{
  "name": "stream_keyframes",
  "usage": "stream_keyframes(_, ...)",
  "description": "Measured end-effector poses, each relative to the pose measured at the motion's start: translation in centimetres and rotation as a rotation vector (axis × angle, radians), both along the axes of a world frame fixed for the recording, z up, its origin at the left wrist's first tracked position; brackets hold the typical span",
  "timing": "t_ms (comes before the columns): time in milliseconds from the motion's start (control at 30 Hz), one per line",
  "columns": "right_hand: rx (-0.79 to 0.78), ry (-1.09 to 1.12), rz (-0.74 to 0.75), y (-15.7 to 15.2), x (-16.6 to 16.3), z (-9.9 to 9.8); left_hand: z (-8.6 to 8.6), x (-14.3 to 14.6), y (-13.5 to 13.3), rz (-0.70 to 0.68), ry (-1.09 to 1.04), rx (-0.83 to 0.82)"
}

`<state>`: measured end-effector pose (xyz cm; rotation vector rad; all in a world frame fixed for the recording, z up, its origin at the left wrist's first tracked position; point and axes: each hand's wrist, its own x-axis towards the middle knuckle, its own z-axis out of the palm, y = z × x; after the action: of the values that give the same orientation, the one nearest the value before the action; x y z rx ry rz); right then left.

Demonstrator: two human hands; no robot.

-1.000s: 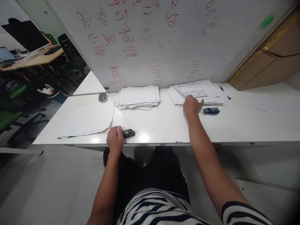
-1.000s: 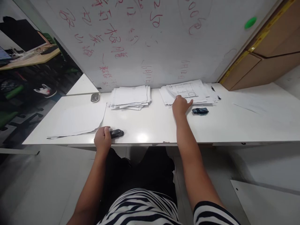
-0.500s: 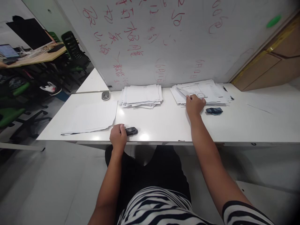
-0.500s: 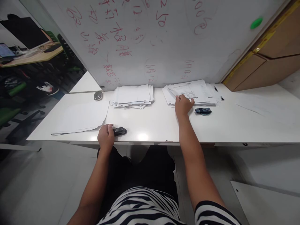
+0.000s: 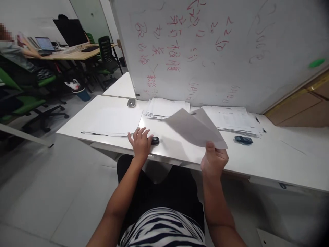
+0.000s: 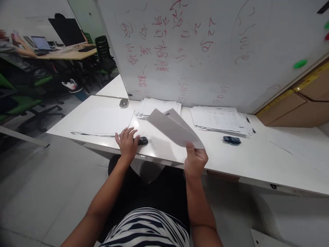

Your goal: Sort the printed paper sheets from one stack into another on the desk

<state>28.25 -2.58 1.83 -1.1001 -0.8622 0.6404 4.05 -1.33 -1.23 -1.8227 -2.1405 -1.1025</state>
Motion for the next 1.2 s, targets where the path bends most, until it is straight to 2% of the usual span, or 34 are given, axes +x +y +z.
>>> stream_keyframes(100,-0.129,0.255,0.206,-1.7,-0.5,-1.7,1.3,1.8,-2.3,-0.311,-0.234,-0.015)
stream_keyframes(167,-0.216,0.307,0.243,-2.3,0.0,-3.2,1.7,3.3,-3.9,-0.526,-0.570,-0.134)
stream_keyframes(200,-0.246,0.310,0.232,-2.7,0.5,-4.0,1.7,4.1,-4.6,-0.578,-0.775,-0.204)
stream_keyframes(267,-0.290,0.305,0.186,-3.6,1.4,-5.2,1.6,5.3,-5.5,-0.618,-1.149,-0.335)
stream_keyframes(333,-0.328,0.324,0.128,-4.5,2.2,-6.0,1.2,6.0,-5.8,-0.625,-1.406,-0.433)
stream_keyframes(500,-0.309,0.375,0.016,-6.1,3.0,-6.1,0.3,6.1,-6.3,-0.643,-1.692,-0.593)
stream_keyframes(600,-0.267,0.345,-0.032,-6.4,3.0,-5.9,-0.1,6.2,-7.5,-0.731,-1.787,-0.742)
stream_keyframes(700,-0.239,0.342,-0.071,-6.5,2.9,-5.8,-0.6,6.2,-8.5,-0.746,-1.804,-0.799)
stream_keyframes(833,-0.216,0.351,-0.111,-6.5,2.7,-5.8,-0.8,5.5,-8.5,-0.632,-1.673,-0.604)
stream_keyframes(967,-0.255,0.356,-0.119,-6.9,2.7,-6.1,-0.3,4.7,-7.9,-0.543,-1.392,-0.477)
stream_keyframes(1100,-0.254,0.353,0.030,-6.7,3.2,-6.8,0.6,4.2,-7.0,-0.510,-1.061,-0.358)
stream_keyframes(1200,-0.205,0.283,0.205,-5.3,4.2,-6.6,2.4,3.8,-5.7,-0.550,-0.777,-0.123)
